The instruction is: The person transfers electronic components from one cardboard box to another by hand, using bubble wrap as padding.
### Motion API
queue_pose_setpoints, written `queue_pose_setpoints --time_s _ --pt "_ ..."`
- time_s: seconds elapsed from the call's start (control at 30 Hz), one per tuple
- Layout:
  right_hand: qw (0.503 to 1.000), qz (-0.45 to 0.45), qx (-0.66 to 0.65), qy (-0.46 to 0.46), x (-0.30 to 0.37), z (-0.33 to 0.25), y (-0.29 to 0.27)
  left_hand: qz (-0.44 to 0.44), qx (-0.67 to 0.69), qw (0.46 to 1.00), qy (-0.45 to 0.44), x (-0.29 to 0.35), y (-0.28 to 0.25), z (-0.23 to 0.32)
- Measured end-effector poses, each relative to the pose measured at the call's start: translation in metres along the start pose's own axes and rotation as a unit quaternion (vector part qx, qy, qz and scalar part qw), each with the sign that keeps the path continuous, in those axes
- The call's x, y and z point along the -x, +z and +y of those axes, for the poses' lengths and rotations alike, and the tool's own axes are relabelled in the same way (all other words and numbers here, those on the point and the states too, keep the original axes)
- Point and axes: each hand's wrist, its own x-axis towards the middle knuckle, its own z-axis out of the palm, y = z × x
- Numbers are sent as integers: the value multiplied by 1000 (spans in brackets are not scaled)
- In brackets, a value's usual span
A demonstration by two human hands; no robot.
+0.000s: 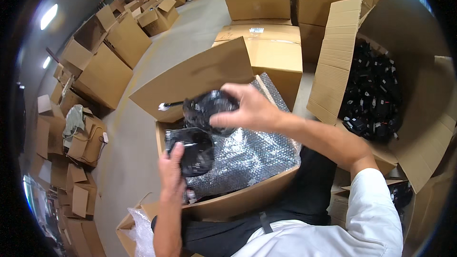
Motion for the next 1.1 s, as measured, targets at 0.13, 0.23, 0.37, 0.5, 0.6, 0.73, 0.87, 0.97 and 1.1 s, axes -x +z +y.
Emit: queue_pose_setpoints --time_s 0.13,0.23,0.37,0.5,0.6,0.73,0.87,0.97,1.1 --pt "955 37 -263 136 -37 25 -26 4 171 981 87 -15 -55 46" --pt "955 -27 -215 200 -45 41 -30 -79 143 982 90 -7 -62 50" --pt "931 -237 -115 253 -55 57 22 -235 33 970 -55 7 -37 28" --pt "842 -293 -213 401 -52 85 44 -321 6 936 -145 3 -43 23" --pt "837 -210 -349 365 -37 94 49 -275 85 947 -144 3 -51 8" --pt "827 -154 -455 292 -14 83 53 -200 199 952 -115 7 -46 7" --pt "866 -80 -352 346 -17 94 64 -163 192 958 -138 -4 -36 -3" --pt "895 -18 -277 349 -55 131 50 -107 170 973 -117 -9 -33 -5" --pt "909 49 -280 306 -94 195 10 -26 182 982 -52 -27 -47 4"
